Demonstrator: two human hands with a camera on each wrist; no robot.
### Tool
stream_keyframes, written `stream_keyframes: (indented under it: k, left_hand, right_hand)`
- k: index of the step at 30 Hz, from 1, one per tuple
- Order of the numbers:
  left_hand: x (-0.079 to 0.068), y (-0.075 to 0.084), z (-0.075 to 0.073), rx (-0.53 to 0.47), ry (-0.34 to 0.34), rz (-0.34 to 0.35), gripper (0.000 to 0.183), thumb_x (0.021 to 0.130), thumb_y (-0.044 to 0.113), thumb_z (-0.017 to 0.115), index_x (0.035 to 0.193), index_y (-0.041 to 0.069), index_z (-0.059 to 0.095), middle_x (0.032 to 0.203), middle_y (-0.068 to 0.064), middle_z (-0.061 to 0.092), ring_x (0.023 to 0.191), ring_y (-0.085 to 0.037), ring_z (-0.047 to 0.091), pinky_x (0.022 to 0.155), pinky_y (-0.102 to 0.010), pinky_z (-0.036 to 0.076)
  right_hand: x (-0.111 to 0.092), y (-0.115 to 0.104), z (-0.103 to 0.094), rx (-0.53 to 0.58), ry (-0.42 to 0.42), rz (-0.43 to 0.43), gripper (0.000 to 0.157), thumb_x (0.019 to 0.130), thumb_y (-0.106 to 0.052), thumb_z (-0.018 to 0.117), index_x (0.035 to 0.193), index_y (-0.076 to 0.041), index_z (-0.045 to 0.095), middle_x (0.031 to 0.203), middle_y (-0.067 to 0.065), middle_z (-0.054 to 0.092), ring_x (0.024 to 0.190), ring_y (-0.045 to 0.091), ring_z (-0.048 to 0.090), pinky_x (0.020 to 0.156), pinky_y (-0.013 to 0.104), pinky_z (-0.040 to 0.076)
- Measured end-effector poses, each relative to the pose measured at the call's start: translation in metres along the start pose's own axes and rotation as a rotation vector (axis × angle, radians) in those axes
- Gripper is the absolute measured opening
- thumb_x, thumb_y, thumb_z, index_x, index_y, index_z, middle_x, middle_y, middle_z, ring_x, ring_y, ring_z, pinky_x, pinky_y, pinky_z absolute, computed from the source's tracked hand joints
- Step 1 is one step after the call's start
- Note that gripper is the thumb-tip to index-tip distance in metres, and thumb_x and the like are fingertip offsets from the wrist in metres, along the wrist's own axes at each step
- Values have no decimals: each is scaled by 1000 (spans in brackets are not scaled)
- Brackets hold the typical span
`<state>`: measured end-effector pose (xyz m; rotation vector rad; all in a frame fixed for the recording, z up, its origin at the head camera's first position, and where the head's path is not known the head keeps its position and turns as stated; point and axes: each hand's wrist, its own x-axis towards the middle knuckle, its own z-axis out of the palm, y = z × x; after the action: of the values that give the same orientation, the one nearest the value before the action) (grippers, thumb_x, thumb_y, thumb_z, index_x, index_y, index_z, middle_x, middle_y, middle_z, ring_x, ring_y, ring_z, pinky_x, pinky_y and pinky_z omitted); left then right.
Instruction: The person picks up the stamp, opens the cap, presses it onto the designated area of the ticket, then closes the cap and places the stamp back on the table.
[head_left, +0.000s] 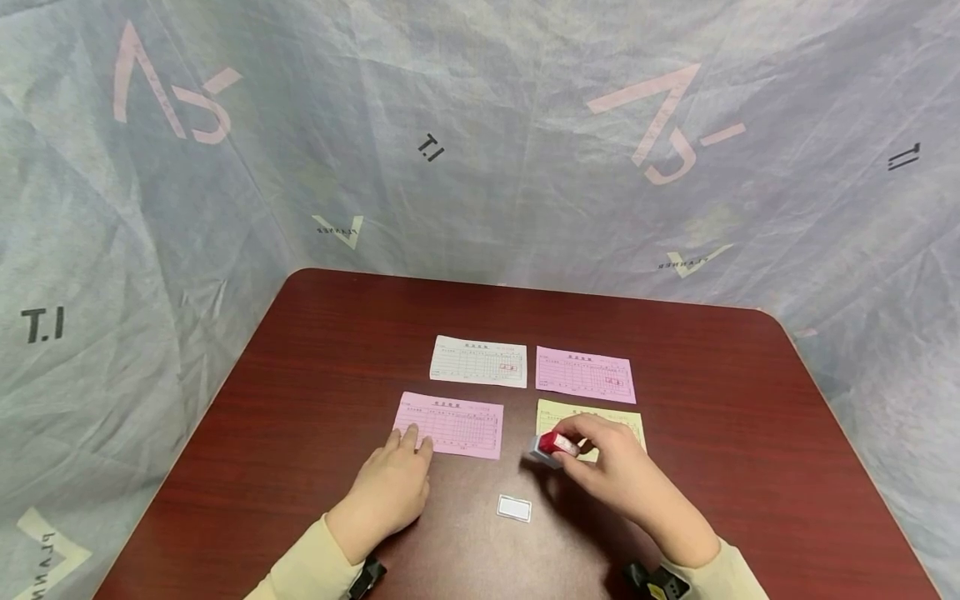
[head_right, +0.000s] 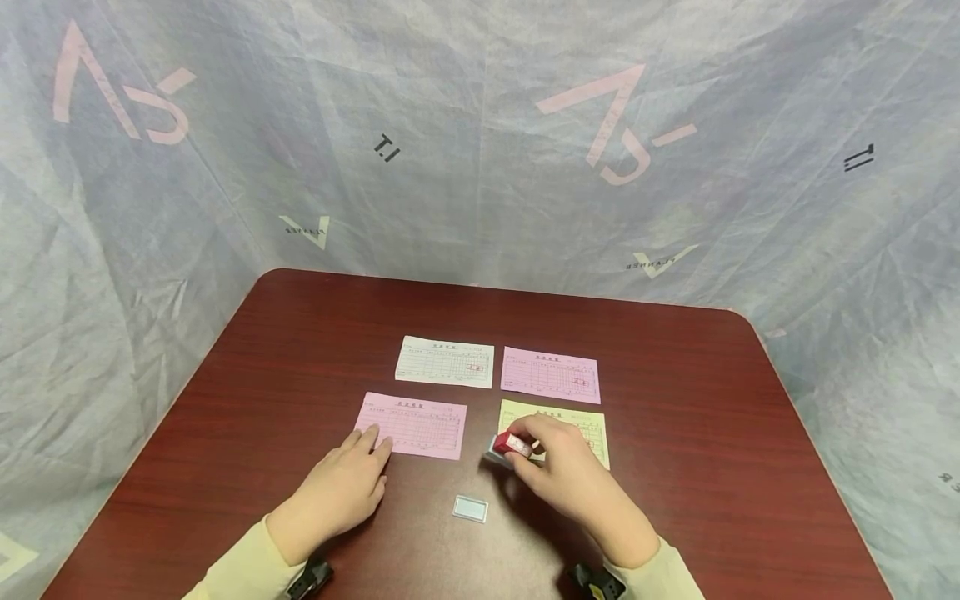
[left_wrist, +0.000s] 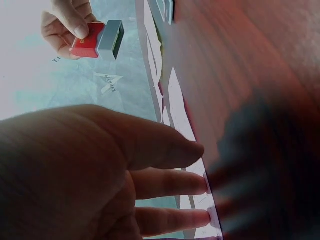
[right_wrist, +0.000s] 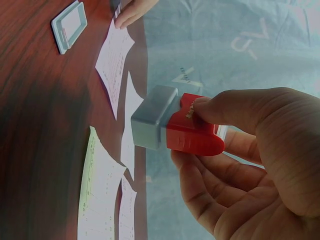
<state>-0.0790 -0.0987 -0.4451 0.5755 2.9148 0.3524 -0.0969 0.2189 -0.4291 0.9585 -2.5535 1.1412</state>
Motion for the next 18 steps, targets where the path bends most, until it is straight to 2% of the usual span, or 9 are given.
stream_keyframes:
  k: [7,18]
  left_hand:
    - [1,3,1,9,13,33,44,87,10,69,127,-9,63,135,-33,53,124,-52,50,96,-60,45]
    - [4,12,9,74,3,67,48,88,14,70,129,-8,63,137,-32,52,124,-50,51,101,-56,43]
  right_hand:
    - [3,-3,2,-23,7,16,25,80,5,79,97,-12,69,88,-11,64,77,5,60,69,29,56]
    - [10,-5,8,-2,-14,17,25,80,5,79,97,-9,69,88,-8,66,77,6,61,67,32,57]
